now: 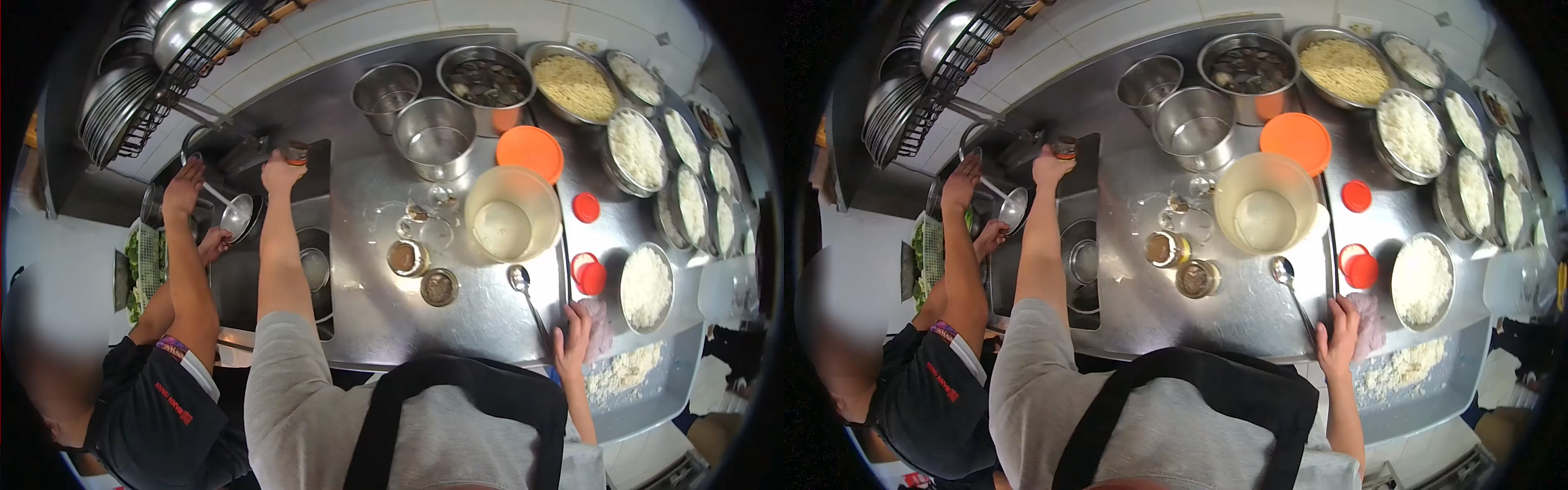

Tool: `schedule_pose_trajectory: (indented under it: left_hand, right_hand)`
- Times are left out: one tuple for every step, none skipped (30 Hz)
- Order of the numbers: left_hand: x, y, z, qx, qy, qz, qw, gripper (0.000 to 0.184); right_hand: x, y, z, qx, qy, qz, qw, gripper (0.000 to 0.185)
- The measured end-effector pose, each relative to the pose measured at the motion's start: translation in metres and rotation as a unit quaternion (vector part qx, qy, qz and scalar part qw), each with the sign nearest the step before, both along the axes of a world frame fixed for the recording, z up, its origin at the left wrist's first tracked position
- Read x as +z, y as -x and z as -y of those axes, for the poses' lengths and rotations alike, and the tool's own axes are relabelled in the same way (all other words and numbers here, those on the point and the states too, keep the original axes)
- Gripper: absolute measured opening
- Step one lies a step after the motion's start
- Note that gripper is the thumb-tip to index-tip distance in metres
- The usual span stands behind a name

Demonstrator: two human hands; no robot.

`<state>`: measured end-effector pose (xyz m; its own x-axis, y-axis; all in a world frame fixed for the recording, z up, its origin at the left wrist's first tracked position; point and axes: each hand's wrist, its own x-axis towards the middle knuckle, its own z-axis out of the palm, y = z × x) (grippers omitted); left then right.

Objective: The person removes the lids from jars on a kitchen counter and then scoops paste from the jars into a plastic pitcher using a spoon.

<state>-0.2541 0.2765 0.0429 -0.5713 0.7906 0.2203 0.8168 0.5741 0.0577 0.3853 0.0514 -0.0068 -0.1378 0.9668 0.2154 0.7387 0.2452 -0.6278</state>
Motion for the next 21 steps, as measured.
schedule_pose_trajectory:
  left_hand:
    - [-0.003,-0.004,0.005,-0.009,0.000,0.005,1.000,0.075]
    - [-0.004,-0.008,0.012,0.020,-0.028,0.066,0.997,0.075]
    - [-0.006,-0.011,0.018,0.051,-0.057,0.127,0.989,0.075]
    - [-0.009,-0.014,0.023,0.042,-0.060,0.132,0.989,0.075]
    - [-0.011,-0.015,0.029,0.020,-0.078,0.172,0.982,0.075]
    - [-0.010,-0.020,0.035,-0.001,-0.096,0.212,0.973,0.074]
    - [0.003,-0.037,0.042,-0.005,-0.101,0.211,0.972,0.074]
    - [0.017,-0.055,0.048,-0.057,-0.107,0.206,0.971,0.073]
    - [0.031,-0.075,0.055,-0.106,-0.114,0.199,0.968,0.072]
    - [0.040,-0.090,0.055,-0.140,-0.112,0.177,0.968,0.067]
    - [0.053,-0.110,0.059,-0.170,-0.138,0.173,0.960,0.066]
    - [0.067,-0.133,0.064,-0.198,-0.165,0.168,0.951,0.065]
    - [0.080,-0.153,0.067,-0.236,-0.179,0.161,0.941,0.064]
    - [0.090,-0.169,0.068,-0.261,-0.175,0.151,0.937,0.065]
    - [0.089,-0.176,0.064,-0.287,-0.183,0.107,0.934,0.065]
    - [0.097,-0.192,0.067,-0.304,-0.195,0.092,0.928,0.065]
    - [0.105,-0.209,0.070,-0.322,-0.206,0.079,0.921,0.065]
    - [0.105,-0.220,0.070,-0.323,-0.210,0.077,0.920,0.065]
    - [0.106,-0.229,0.069,-0.351,-0.232,0.076,0.904,0.066]
    - [0.107,-0.238,0.069,-0.379,-0.251,0.075,0.887,0.066]
    - [0.108,-0.246,0.069,-0.382,-0.254,0.073,0.885,0.066]
  right_hand:
    - [0.001,0.000,-0.001,-0.004,0.008,-0.002,1.000,0.040]
    - [0.005,0.001,-0.002,-0.010,0.008,-0.017,1.000,0.036]
    - [0.008,0.001,-0.004,-0.005,0.011,-0.027,1.000,0.030]
    - [0.010,0.001,-0.006,0.005,0.003,-0.016,1.000,0.028]
    - [0.013,0.002,-0.006,0.017,-0.005,-0.006,1.000,0.026]
    - [0.017,0.002,-0.005,0.029,-0.001,0.032,0.999,0.026]
    - [0.021,0.004,-0.004,0.044,0.003,0.067,0.997,0.026]
    - [0.019,0.006,-0.003,0.057,-0.005,0.088,0.994,0.028]
    - [0.022,0.009,-0.001,0.068,-0.012,0.119,0.990,0.029]
    - [0.019,0.011,-0.001,0.068,-0.026,0.139,0.988,0.027]
    - [0.012,0.014,-0.001,0.070,-0.041,0.157,0.984,0.024]
    - [0.006,0.017,-0.003,0.076,-0.049,0.155,0.984,0.024]
    - [-0.001,0.019,-0.005,0.067,-0.058,0.173,0.981,0.021]
    - [-0.005,0.021,-0.007,0.057,-0.068,0.191,0.978,0.018]
    - [-0.006,0.021,-0.010,0.061,-0.076,0.190,0.977,0.018]
    - [-0.005,0.022,-0.012,0.059,-0.053,0.193,0.978,0.016]
    - [-0.003,0.021,-0.012,0.055,-0.029,0.196,0.979,0.016]
    - [0.002,0.021,-0.012,0.056,-0.053,0.199,0.977,0.014]
    - [0.002,0.018,-0.013,0.053,-0.058,0.198,0.977,0.014]
    - [0.001,0.016,-0.014,0.067,-0.065,0.199,0.975,0.012]
    - [0.002,0.014,-0.013,0.081,-0.071,0.201,0.974,0.010]
